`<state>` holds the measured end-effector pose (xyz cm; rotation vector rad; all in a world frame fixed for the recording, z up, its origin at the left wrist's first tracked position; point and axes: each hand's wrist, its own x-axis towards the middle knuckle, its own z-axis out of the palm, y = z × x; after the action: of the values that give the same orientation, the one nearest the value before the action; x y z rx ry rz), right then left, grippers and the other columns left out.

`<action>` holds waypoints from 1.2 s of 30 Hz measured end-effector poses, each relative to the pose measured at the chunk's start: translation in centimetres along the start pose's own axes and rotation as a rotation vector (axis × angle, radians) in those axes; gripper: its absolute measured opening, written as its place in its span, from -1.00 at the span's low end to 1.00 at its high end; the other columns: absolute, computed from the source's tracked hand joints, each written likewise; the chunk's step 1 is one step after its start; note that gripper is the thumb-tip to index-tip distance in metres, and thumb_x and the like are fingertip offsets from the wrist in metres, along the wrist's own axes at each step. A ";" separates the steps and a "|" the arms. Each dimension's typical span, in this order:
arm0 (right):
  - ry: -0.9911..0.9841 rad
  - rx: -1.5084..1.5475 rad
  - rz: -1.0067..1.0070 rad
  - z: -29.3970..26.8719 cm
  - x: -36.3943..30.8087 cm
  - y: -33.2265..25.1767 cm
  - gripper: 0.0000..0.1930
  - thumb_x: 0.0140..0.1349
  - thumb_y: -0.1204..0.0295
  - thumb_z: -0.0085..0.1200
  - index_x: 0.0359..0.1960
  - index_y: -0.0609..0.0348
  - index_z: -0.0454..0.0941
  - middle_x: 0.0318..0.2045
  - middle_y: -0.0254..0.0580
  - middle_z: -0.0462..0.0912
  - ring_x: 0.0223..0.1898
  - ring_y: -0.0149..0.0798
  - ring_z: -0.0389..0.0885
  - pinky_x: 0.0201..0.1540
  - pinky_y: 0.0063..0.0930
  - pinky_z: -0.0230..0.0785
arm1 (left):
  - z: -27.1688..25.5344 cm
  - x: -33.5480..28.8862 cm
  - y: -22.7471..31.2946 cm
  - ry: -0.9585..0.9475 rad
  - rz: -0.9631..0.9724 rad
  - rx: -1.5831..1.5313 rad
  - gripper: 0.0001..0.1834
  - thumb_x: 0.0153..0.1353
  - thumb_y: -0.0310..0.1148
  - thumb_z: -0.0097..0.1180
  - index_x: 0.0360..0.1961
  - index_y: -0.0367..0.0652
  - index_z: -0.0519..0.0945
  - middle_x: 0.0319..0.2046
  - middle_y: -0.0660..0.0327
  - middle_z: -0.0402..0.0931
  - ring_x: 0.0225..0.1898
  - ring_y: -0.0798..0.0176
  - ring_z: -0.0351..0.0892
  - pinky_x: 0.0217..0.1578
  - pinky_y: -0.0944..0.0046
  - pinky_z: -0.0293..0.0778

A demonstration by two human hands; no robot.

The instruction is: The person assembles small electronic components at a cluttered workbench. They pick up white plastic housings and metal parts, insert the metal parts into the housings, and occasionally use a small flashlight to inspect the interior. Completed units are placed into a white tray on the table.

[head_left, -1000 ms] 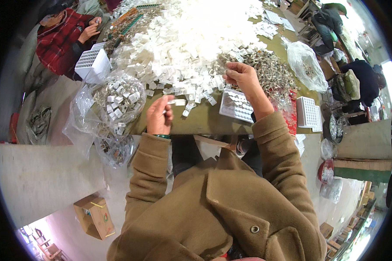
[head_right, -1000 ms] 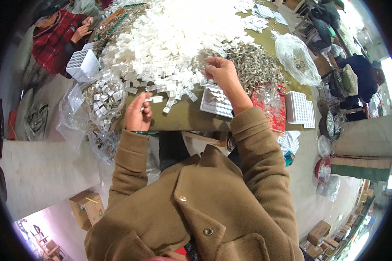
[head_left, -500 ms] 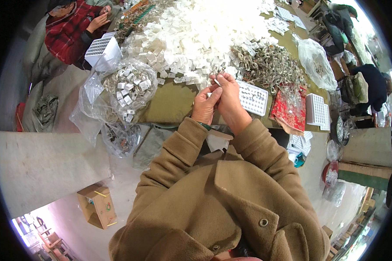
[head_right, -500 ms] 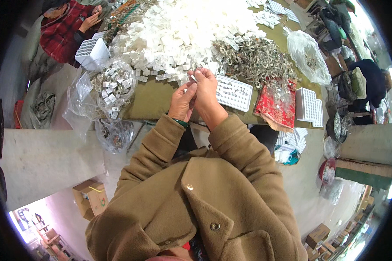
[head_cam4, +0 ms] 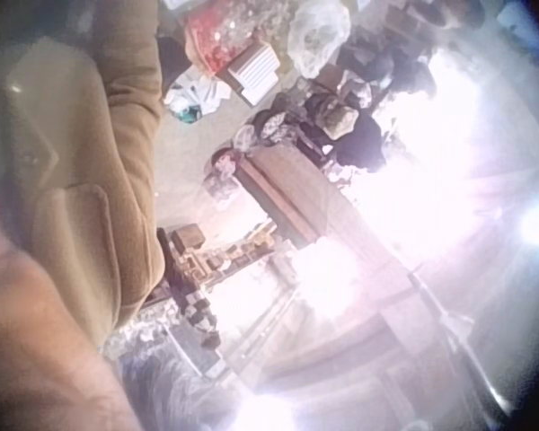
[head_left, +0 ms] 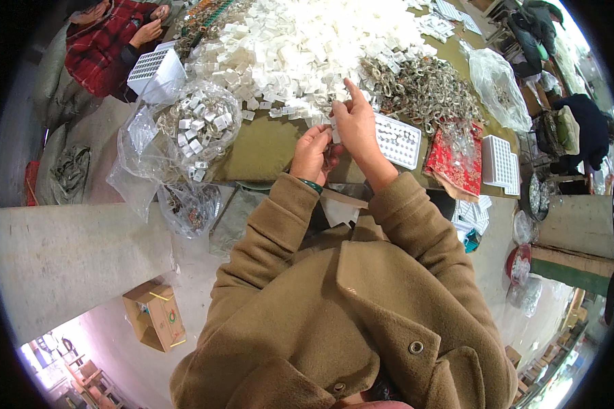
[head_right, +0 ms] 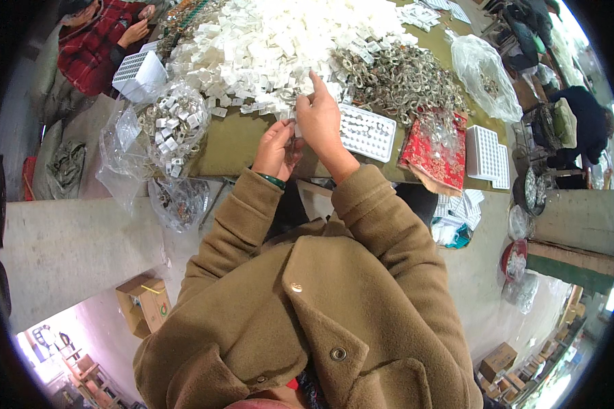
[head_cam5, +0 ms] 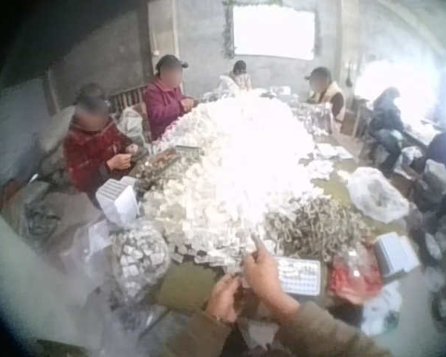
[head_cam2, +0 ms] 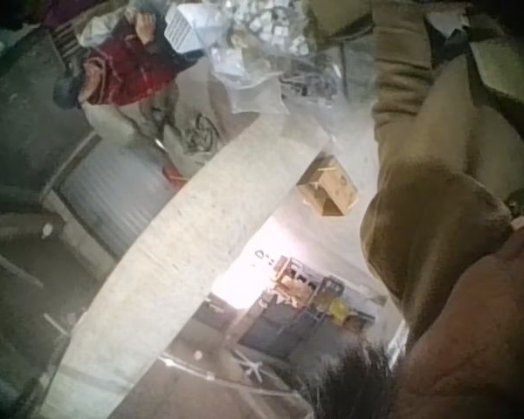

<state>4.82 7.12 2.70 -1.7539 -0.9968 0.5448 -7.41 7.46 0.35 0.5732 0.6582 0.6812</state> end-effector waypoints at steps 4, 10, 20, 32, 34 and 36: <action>-0.010 -0.225 -0.097 -0.6 -0.2 -0.5 -0.60 0.20 0.46 0.03 0.08 0.32 0.42 -0.46 -0.15 0.62 -0.44 -0.41 0.54 -0.35 -0.48 0.40 | 0.8 -0.2 0.0 0.054 0.020 0.158 -0.81 0.34 -0.24 0.05 -0.15 -0.09 0.55 -0.36 0.41 0.55 -0.41 0.50 0.51 -0.50 0.48 0.38; -0.090 0.532 0.159 -0.7 1.5 0.2 -0.70 0.17 0.57 0.02 -0.04 0.33 0.47 -0.54 -0.24 0.57 -0.52 -0.43 0.50 -0.44 -0.57 0.36 | -0.2 -0.5 0.1 -0.052 -0.123 0.070 -0.74 0.33 -0.25 0.07 -0.07 -0.17 0.54 -0.34 0.39 0.54 -0.34 0.52 0.51 -0.51 0.55 0.36; -0.217 0.396 0.237 -2.3 3.2 0.0 -0.75 0.22 0.55 -0.01 -0.05 0.26 0.48 -0.55 -0.28 0.55 -0.68 -0.49 0.38 -0.60 -0.60 0.29 | -2.1 -1.1 0.4 -0.272 -0.204 -0.353 -0.67 0.34 -0.25 0.05 0.06 -0.15 0.45 -0.28 0.35 0.47 -0.35 0.50 0.45 -0.51 0.54 0.37; -0.201 0.507 0.004 -3.2 -1.2 -1.3 -0.82 0.31 0.40 0.03 -0.17 0.24 0.56 -0.49 -0.40 0.53 -0.50 -0.55 0.42 -0.48 -0.65 0.24 | -0.7 -1.0 1.0 -0.004 -0.184 -0.298 -0.75 0.28 -0.25 0.15 -0.10 -0.14 0.53 -0.36 0.37 0.50 -0.42 0.53 0.47 -0.57 0.57 0.37; -0.292 0.540 0.019 -4.2 -2.4 -2.0 -0.84 0.30 0.41 0.04 -0.23 0.24 0.56 -0.56 -0.45 0.45 -0.58 -0.54 0.38 -0.53 -0.65 0.16 | -1.2 -1.4 2.1 -0.008 -0.145 -0.301 -0.75 0.27 -0.23 0.17 -0.14 -0.14 0.55 -0.39 0.40 0.49 -0.46 0.55 0.46 -0.59 0.60 0.35; -0.371 0.432 0.032 -4.8 -3.1 -2.4 -0.87 0.31 0.48 -0.02 -0.21 0.23 0.56 -0.56 -0.46 0.47 -0.58 -0.57 0.38 -0.55 -0.67 0.14 | -1.3 -2.2 2.2 -0.036 -0.109 -0.225 -0.74 0.27 -0.20 0.17 -0.14 -0.13 0.57 -0.40 0.43 0.49 -0.47 0.56 0.47 -0.62 0.62 0.34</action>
<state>5.70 2.32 6.51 -1.3096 -1.0106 1.0506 -10.49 7.61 1.74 0.3385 0.5658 0.6312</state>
